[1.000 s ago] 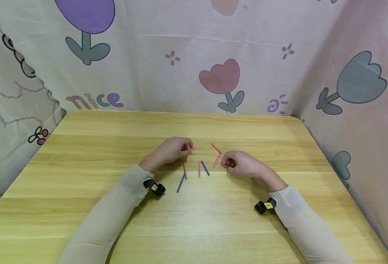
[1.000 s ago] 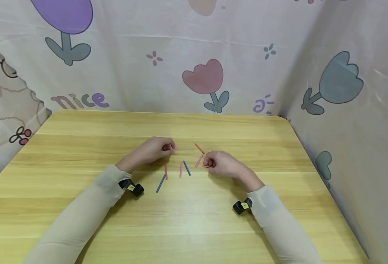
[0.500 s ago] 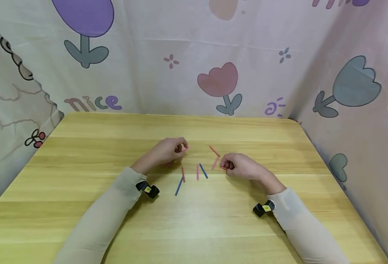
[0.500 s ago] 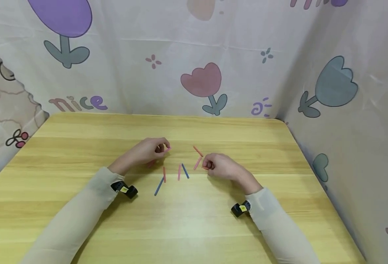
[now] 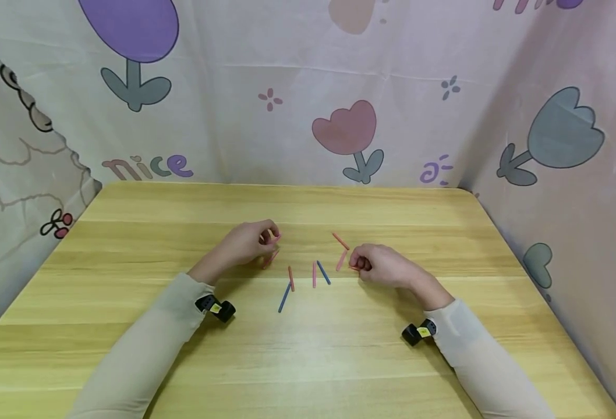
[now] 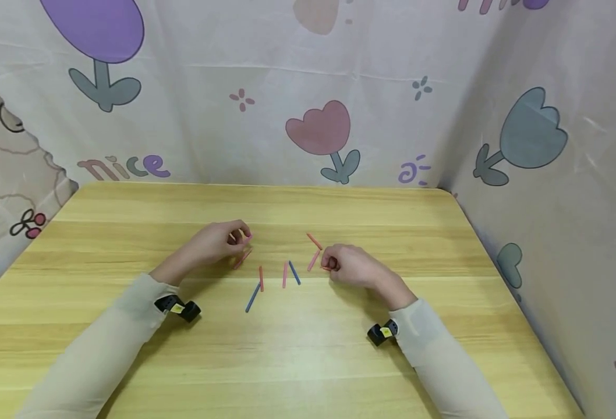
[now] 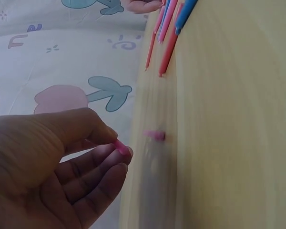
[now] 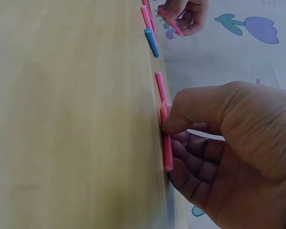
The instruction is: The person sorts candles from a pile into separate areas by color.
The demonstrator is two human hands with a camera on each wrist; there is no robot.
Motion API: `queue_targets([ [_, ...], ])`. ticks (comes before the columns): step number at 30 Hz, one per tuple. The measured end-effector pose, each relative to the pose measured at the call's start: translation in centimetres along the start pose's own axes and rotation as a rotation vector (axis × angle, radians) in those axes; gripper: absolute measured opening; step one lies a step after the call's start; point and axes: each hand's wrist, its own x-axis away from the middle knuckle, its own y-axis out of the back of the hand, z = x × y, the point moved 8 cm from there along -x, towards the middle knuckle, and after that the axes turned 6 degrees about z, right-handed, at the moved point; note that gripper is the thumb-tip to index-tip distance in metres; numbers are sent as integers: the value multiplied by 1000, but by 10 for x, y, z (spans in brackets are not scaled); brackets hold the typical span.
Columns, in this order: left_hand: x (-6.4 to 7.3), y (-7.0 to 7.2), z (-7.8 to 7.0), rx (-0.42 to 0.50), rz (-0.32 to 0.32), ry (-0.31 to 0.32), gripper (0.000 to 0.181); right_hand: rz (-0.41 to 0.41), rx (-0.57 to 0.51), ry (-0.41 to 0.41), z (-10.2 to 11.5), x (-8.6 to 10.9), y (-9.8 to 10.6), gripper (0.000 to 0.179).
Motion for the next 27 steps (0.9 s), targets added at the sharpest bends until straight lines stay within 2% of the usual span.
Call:
queue_targets([
  [13,21,6,29,58,-30,43,20,-2,-4,-17,-3,2,-1,19],
  [20,22,5,35,39,-25,63,19,-13,-9,-14,-3,2,0,17],
  [27,23,9,42,5,-33,89,21,-24,13,0,-3,-2,5,15],
])
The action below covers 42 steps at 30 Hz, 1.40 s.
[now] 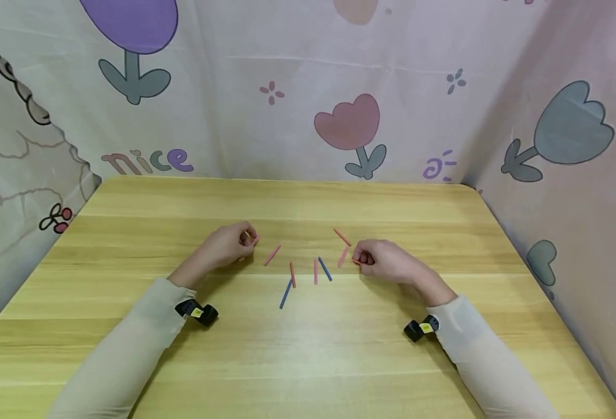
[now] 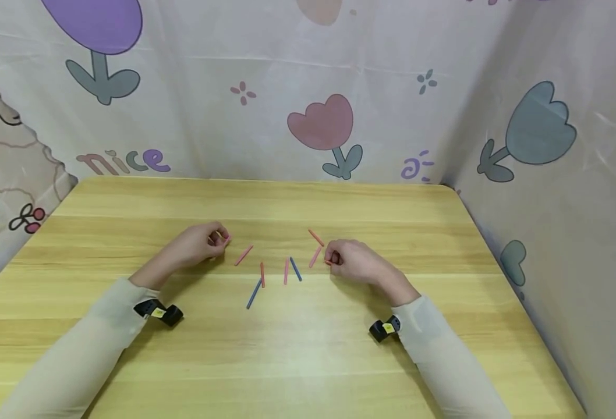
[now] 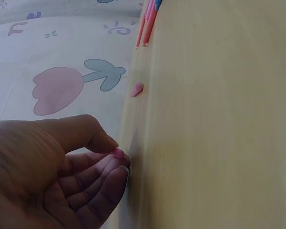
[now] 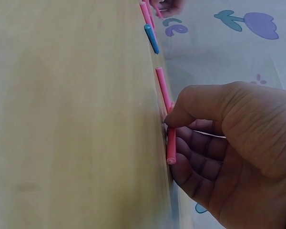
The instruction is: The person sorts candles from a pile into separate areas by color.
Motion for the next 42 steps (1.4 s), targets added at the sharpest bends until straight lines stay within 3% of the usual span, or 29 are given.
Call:
queue_targets([
  [15,8,6,6,-77,18,31,23,1,-13,-8,-1,-1,1,15],
  [25,9,8,12,-52,35,55,23,-29,-18,-23,-6,0,6,9],
  [35,8,5,14,8,58,65,21,-100,-40,-98,-12,2,15,8],
  [42,9,6,14,9,29,55,19,-142,-75,-147,-17,3,19,10],
])
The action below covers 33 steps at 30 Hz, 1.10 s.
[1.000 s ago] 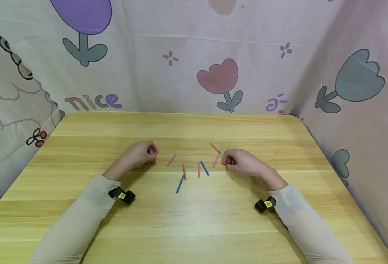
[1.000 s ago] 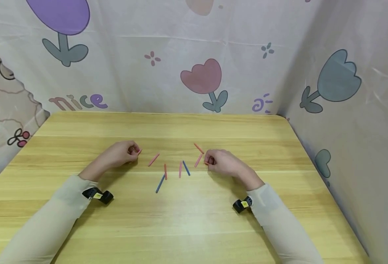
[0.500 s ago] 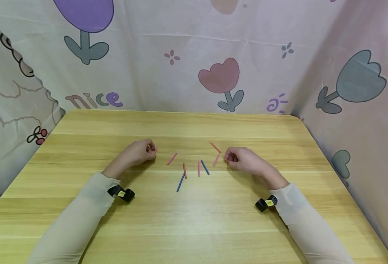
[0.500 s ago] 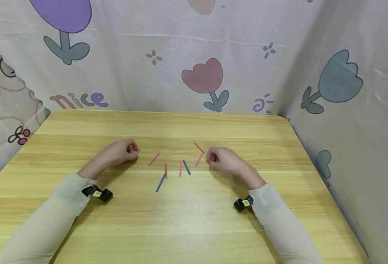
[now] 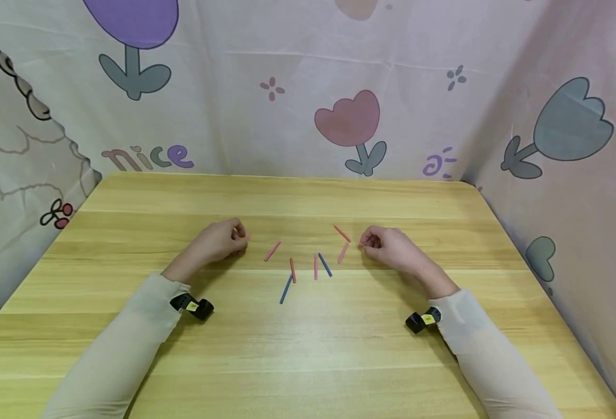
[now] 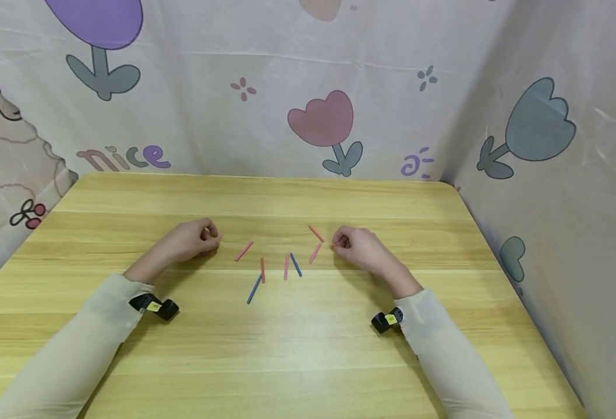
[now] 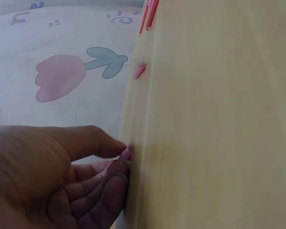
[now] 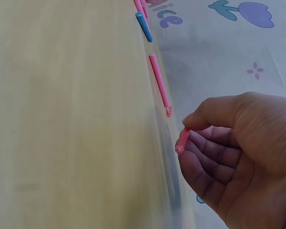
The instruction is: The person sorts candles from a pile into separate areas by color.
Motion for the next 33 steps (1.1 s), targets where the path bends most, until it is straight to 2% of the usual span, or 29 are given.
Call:
queue_targets([
  [13,1,2,0,-10,-28,8,19,-74,-61,-159,-21,1,14,15],
  [18,1,2,0,-10,-33,4,19,-71,-91,-216,-30,2,14,17],
  [25,0,1,4,-3,-30,12,20,-81,-145,-262,-38,1,12,20],
  [33,1,1,3,-14,-42,15,20,-137,-115,-276,-42,-1,9,18],
])
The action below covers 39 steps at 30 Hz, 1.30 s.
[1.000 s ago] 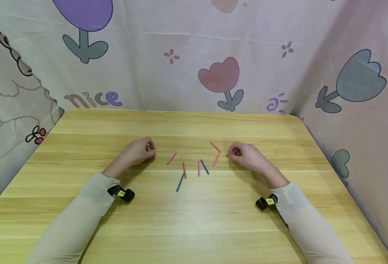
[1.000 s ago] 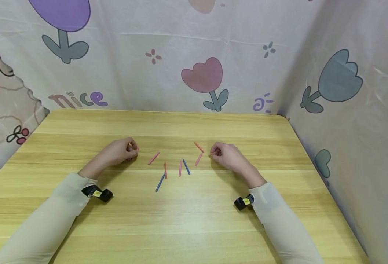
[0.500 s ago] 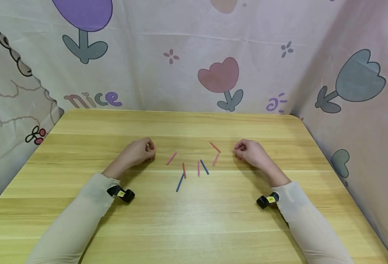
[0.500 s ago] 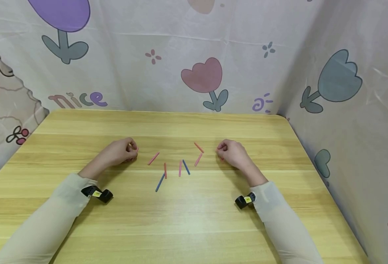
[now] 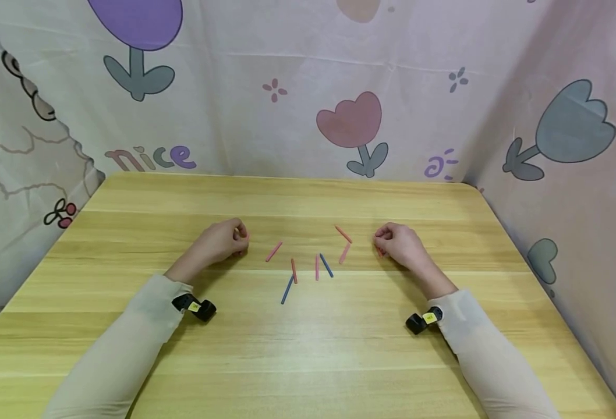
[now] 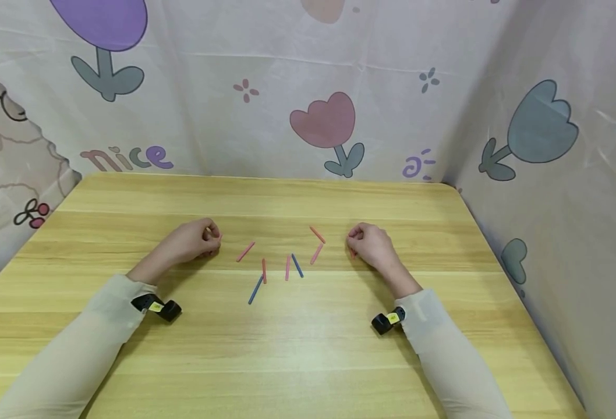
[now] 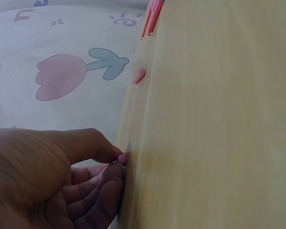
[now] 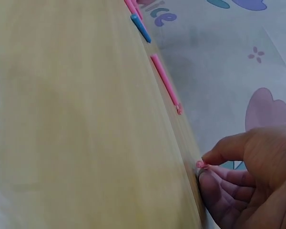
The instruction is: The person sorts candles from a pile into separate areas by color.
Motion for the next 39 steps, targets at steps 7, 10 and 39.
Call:
queue_targets([
  [7,0,0,0,3,6,8,20,31,58,-13,3,3,0,23],
  [10,-1,-1,0,3,10,5,20,72,43,-21,4,5,-1,26],
  [39,7,0,-32,-28,2,-48,25,89,-51,-36,-1,3,-5,26],
])
